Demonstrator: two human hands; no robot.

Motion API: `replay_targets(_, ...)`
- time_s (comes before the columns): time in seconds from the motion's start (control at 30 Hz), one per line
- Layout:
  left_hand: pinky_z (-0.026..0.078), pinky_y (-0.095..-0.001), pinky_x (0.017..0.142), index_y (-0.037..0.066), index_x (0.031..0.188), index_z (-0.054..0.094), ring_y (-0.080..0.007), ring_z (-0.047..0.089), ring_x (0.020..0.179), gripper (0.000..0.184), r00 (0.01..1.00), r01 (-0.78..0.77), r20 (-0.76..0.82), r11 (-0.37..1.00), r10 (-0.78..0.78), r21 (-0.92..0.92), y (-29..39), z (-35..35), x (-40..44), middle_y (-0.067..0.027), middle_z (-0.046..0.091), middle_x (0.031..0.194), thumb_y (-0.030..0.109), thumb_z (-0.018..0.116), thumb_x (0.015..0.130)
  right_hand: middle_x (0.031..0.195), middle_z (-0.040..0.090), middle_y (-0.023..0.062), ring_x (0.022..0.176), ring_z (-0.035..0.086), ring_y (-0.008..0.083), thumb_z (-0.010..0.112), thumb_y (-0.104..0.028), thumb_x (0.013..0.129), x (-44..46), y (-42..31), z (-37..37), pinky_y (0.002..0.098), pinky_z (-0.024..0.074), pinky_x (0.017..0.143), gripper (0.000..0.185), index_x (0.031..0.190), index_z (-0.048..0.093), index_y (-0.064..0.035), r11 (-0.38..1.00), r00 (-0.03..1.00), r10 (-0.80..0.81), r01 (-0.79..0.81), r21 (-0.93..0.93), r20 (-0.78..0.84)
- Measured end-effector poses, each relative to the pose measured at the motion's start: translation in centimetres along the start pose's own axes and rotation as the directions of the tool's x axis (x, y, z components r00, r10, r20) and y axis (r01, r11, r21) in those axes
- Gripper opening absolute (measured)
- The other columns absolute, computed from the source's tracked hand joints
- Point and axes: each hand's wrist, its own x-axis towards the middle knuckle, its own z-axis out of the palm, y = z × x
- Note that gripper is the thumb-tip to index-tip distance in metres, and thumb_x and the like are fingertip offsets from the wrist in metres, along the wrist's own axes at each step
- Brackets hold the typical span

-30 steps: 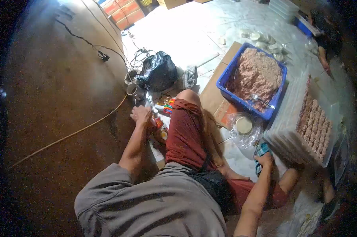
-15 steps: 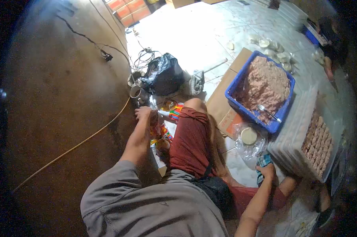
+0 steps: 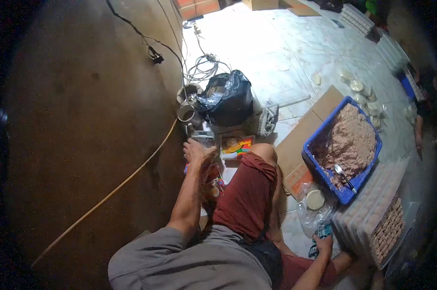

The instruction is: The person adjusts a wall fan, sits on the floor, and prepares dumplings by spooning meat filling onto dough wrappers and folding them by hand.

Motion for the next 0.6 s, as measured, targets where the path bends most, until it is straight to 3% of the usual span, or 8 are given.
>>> replay_targets(0.1,0.047,-0.0450,0.099,-0.004,0.134,0.037,-0.0368,0.053,0.119,0.110,0.899,-0.352,-0.318,0.929,0.301,-0.114,-1.5,-0.3,-0.7,-0.0219,0.051,0.125,0.050,0.089,0.054,0.134,0.055,0.0275,0.126,0.052,0.0387,0.088,-0.034,0.063,-3.0,-4.0,-4.8,0.0399,0.0409,0.106,0.095,0.139,0.045,0.0044,0.972,0.953,-0.116,0.051,0.229,0.280)
replay_targets(0.17,0.048,-0.0431,0.097,-0.004,0.134,0.037,-0.0375,0.055,0.112,0.106,0.797,-0.537,-0.497,0.779,0.342,-0.325,-1.6,0.6,-1.2,-0.0212,0.051,0.120,0.045,0.089,0.055,0.134,0.056,0.0259,0.126,0.053,0.0374,0.087,-0.037,0.064,-1.5,-1.7,-2.3,0.0403,0.0417,0.106,0.090,0.135,0.050,0.0032,0.992,0.977,-0.060,0.035,0.123,0.204)
replay_targets(0.27,0.047,-0.0453,0.095,-0.004,0.132,0.042,-0.0379,0.054,0.108,0.101,0.447,-0.826,-0.824,0.515,0.349,-0.230,-0.5,0.8,-3.8,-0.0226,0.048,0.124,0.046,0.089,0.058,0.135,0.053,0.0289,0.126,0.052,0.0395,0.084,-0.043,0.066,-3.8,-3.1,-4.6,0.0418,0.0418,0.105,0.089,0.133,0.051,0.0067,0.971,0.986,-0.074,0.038,0.235,0.146)
replay_targets(0.4,0.052,-0.0473,0.092,0.012,0.130,0.046,-0.0416,0.049,0.122,0.081,0.121,-0.980,-0.683,0.195,0.720,0.032,5.0,-3.9,-7.9,-0.0231,0.044,0.134,0.033,0.090,0.065,0.136,0.052,0.0288,0.128,0.050,0.0402,0.085,-0.042,0.067,-1.9,-0.6,-0.7,0.0422,0.0408,0.107,0.091,0.135,0.049,0.0059,0.970,0.994,0.013,-0.039,0.239,0.113)
replay_targets(0.47,0.042,-0.0499,0.103,0.011,0.133,0.048,-0.0393,0.048,0.124,0.090,0.008,-0.977,-0.612,-0.123,0.791,-0.172,9.7,-4.6,-11.2,-0.0191,0.043,0.137,0.031,0.093,0.057,0.137,0.051,0.0303,0.130,0.048,0.0411,0.084,-0.035,0.069,-1.6,-0.2,0.4,0.0430,0.0383,0.110,0.091,0.139,0.043,0.0070,0.975,0.999,-0.017,0.005,0.224,0.049)
replay_targets(0.5,0.041,-0.0461,0.103,0.006,0.132,0.047,-0.0368,0.048,0.122,0.093,0.128,-0.855,-0.449,-0.132,0.884,-0.502,12.1,-4.2,-13.2,-0.0179,0.047,0.133,0.029,0.093,0.055,0.137,0.051,0.0303,0.130,0.048,0.0411,0.084,-0.035,0.069,-2.0,-0.5,0.3,0.0430,0.0383,0.110,0.091,0.139,0.043,0.0070,0.971,0.999,-0.003,-0.010,0.239,0.054)
replay_targets(0.53,0.042,-0.0417,0.103,0.000,0.132,0.046,-0.0365,0.048,0.121,0.093,-0.101,-0.931,-0.293,-0.194,0.951,-0.310,14.9,-6.7,-16.1,-0.0186,0.049,0.129,0.026,0.091,0.055,0.136,0.051,0.0311,0.129,0.048,0.0420,0.083,-0.032,0.071,-2.6,-0.8,-0.4,0.0434,0.0390,0.109,0.088,0.138,0.043,0.0081,0.961,0.996,0.031,-0.053,0.273,0.084)
replay_targets(0.6,0.042,-0.0450,0.101,0.001,0.139,0.039,-0.0399,0.048,0.120,0.100,-0.294,-0.935,0.102,-0.263,0.950,-0.239,17.8,-5.0,-18.0,-0.0223,0.049,0.129,0.025,0.088,0.055,0.132,0.052,0.0347,0.127,0.050,0.0434,0.081,-0.027,0.075,-3.4,-0.9,-0.9,0.0449,0.0414,0.106,0.083,0.137,0.041,0.0113,0.956,0.994,0.059,-0.083,0.280,0.091)
